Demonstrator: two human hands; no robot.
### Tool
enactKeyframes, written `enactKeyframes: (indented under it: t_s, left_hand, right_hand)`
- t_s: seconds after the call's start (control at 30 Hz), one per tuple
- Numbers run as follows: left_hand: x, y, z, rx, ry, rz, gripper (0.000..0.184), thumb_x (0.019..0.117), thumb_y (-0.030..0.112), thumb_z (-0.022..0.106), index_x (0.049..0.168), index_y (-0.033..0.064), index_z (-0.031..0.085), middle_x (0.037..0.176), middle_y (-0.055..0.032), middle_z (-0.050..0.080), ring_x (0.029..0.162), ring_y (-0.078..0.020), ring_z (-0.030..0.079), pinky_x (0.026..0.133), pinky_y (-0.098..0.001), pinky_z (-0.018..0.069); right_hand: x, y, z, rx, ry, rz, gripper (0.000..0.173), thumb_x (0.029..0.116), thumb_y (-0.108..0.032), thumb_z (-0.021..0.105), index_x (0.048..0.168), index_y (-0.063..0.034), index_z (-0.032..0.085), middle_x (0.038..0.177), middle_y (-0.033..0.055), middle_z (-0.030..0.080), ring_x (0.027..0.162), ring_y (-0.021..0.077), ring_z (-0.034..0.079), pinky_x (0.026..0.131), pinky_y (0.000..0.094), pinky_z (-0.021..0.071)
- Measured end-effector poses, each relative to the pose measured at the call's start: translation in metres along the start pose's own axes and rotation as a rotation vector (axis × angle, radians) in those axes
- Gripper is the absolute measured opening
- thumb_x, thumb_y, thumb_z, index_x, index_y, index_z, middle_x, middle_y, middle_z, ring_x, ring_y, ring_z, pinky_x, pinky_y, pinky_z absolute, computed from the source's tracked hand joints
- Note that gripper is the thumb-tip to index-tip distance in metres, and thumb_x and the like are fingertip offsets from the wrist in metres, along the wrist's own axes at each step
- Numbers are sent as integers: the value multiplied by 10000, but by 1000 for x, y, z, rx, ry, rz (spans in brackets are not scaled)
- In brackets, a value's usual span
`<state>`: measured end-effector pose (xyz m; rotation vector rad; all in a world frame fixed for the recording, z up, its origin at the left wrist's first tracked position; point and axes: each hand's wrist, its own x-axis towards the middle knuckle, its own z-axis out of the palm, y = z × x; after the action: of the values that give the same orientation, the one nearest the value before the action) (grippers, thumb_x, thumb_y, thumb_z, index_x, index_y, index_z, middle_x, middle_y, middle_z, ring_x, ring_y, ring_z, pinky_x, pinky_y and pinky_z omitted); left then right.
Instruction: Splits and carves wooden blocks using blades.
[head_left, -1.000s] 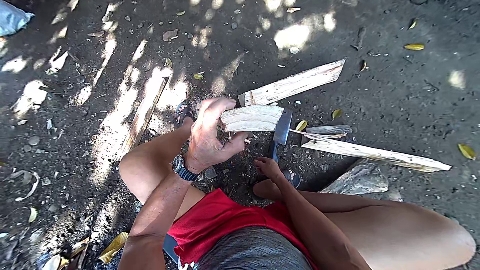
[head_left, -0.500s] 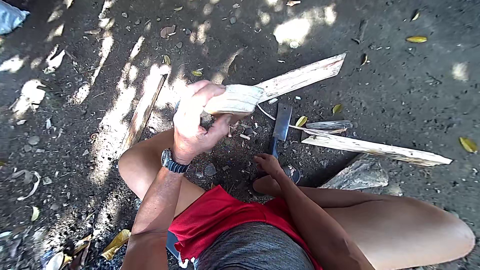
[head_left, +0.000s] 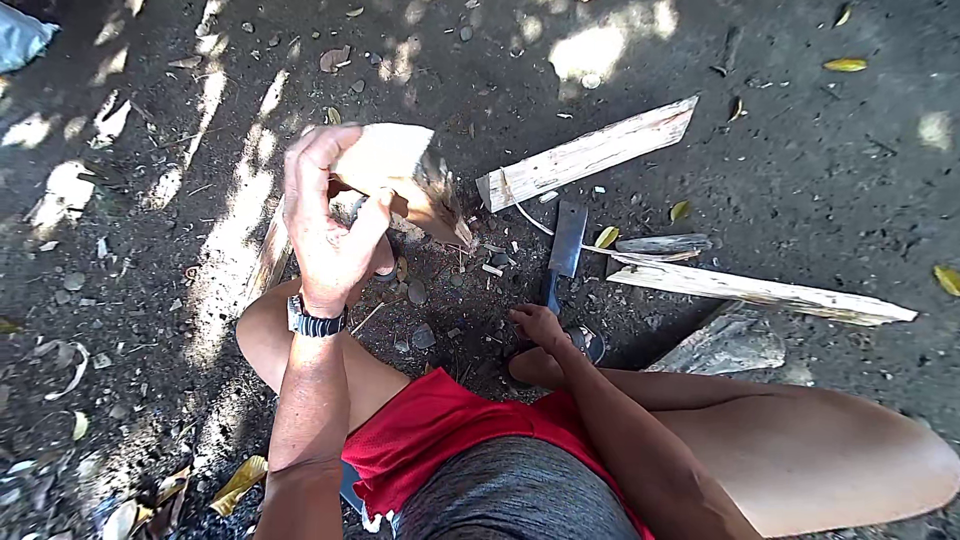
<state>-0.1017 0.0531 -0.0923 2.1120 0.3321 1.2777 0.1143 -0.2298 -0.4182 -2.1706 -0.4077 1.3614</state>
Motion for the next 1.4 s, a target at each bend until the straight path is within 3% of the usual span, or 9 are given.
enactKeyframes:
  t_s: [0.17,0.23,0.37,0.47,0.7,0.83,1.1,1.3,1.4]
  left_hand:
    - [1,-6,-9,-58,58,-90,579,889,88,707,1392,-76,473,1324,-214,551,1104,-300,640,878,-437,613]
    - [2,-8,-11,-81,84,-110,596,877,58,706,1399,-84,453,1325,-211,553,1104,-298,640,886,-433,606]
    - [2,-10,-14,-51,132,-143,690,853,63,750,1423,-99,397,1348,-212,552,1145,-286,635,924,-424,600]
    - [0,-10,-13,44,174,-165,628,832,118,815,1345,-90,517,1245,-183,604,1103,-259,642,930,-400,587]
    - [-5,-3,-9,-12,140,-253,594,878,60,732,1413,-6,481,1234,-74,649,1069,-144,674,900,-295,603]
    - [-6,0,3,-81,112,-211,617,885,67,737,1433,11,459,1270,-56,640,1116,-155,665,933,-305,599]
    - [-4,-3,11,-52,53,-119,657,862,259,816,1399,59,497,1306,-36,598,1140,-149,627,944,-303,573]
    - [-3,5,14,-123,-28,-103,644,835,231,824,1375,53,522,1290,-40,606,1140,-157,624,935,-300,574]
    - [-5,8,15,-156,-52,-104,651,823,211,824,1384,45,537,1308,-56,597,1156,-164,617,945,-302,571]
  right_hand:
    - [3,-2,1,-72,59,-15,424,1034,-390,579,1319,-86,661,1162,158,716,980,295,720,896,517,581]
    - [-3,-14,-5,-124,190,-3,471,1028,-381,590,1364,-54,631,1236,206,690,1151,378,655,1021,599,483]
    - [3,-12,-25,-102,470,81,598,974,-358,659,1466,-41,534,1381,281,580,1304,450,543,1091,616,423]
    - [14,9,-39,-88,518,167,672,939,-348,704,1505,-55,492,1479,317,473,1371,475,470,1114,611,405]
    - [38,29,-46,-175,355,248,492,962,-371,691,1275,6,651,1328,295,607,1324,447,527,1094,628,400]
    - [44,20,-42,-172,393,267,595,950,-340,682,1459,-63,544,1473,320,469,1366,485,468,1071,643,429]
    - [66,15,-43,-255,370,266,697,949,-338,680,1542,-68,432,1499,305,452,1373,485,464,1063,640,437]
    - [61,-3,-71,-221,244,294,574,912,-382,691,1270,56,596,1290,284,622,1257,423,587,1019,633,460]
    - [41,-9,-72,-50,335,270,548,942,-379,653,1257,67,600,1246,297,635,1211,423,608,996,630,466]
